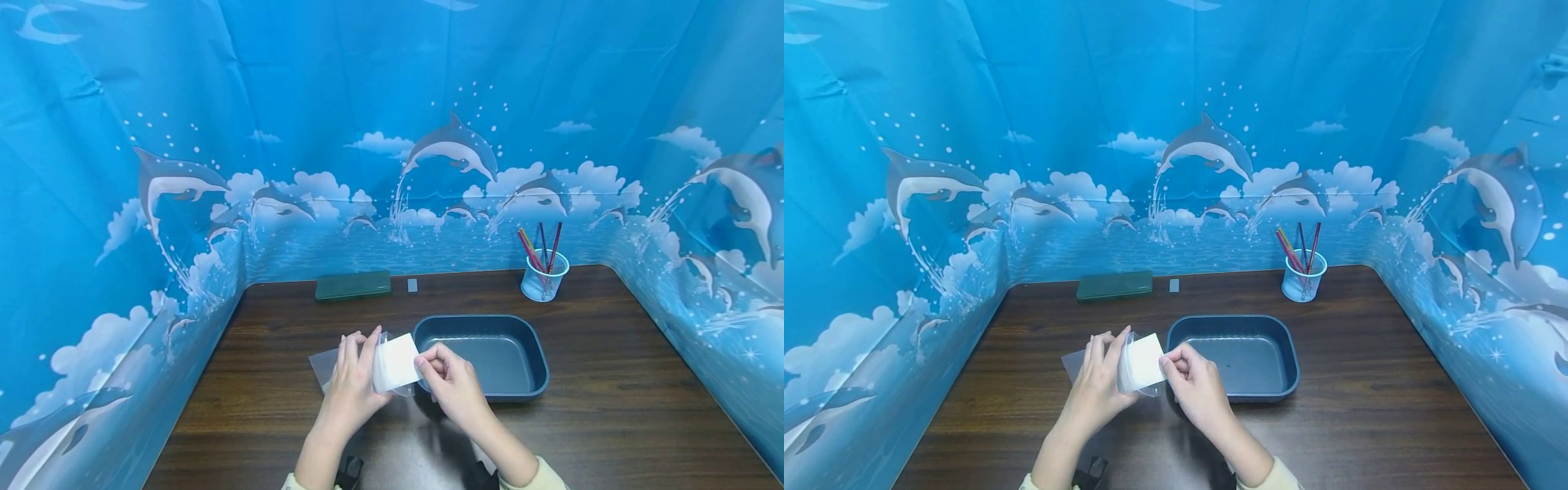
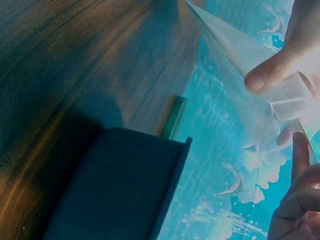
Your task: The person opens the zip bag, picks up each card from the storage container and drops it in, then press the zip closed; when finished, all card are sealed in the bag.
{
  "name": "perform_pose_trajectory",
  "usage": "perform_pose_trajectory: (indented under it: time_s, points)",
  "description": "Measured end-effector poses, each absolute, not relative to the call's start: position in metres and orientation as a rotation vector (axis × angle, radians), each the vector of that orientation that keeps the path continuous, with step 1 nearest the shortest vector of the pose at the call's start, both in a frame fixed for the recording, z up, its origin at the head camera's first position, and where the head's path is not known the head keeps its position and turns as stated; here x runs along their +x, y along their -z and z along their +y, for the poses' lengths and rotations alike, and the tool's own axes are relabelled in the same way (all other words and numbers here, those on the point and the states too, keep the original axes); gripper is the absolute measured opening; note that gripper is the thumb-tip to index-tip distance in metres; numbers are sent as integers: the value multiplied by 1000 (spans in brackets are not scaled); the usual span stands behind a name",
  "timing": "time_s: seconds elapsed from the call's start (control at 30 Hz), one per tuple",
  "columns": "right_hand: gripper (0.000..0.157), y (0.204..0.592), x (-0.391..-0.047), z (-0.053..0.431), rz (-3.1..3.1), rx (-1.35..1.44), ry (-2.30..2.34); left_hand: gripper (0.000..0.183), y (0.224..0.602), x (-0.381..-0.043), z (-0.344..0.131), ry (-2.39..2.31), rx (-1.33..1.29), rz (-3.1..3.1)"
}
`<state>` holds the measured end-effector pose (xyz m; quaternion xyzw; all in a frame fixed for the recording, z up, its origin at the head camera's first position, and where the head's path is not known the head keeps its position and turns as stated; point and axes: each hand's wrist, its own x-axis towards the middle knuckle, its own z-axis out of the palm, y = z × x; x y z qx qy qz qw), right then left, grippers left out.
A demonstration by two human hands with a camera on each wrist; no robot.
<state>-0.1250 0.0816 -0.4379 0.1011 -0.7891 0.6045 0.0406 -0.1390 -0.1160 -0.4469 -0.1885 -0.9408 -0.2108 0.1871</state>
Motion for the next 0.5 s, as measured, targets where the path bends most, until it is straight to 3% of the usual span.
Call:
perform_pose_trajectory:
  time_s: [0.17,0.37,0.5]
  points:
    - [5,445,-128,81,-2445,356,-1719,114,448,-140,-116,584,-550,-2618]
    - [17,447,-130,77,-2430,369,-1546,113,448,-139,-115,589,-572,-2599]
    - [15,449,-130,75,-2427,394,-1409,112,448,-139,-114,593,-574,-2609]
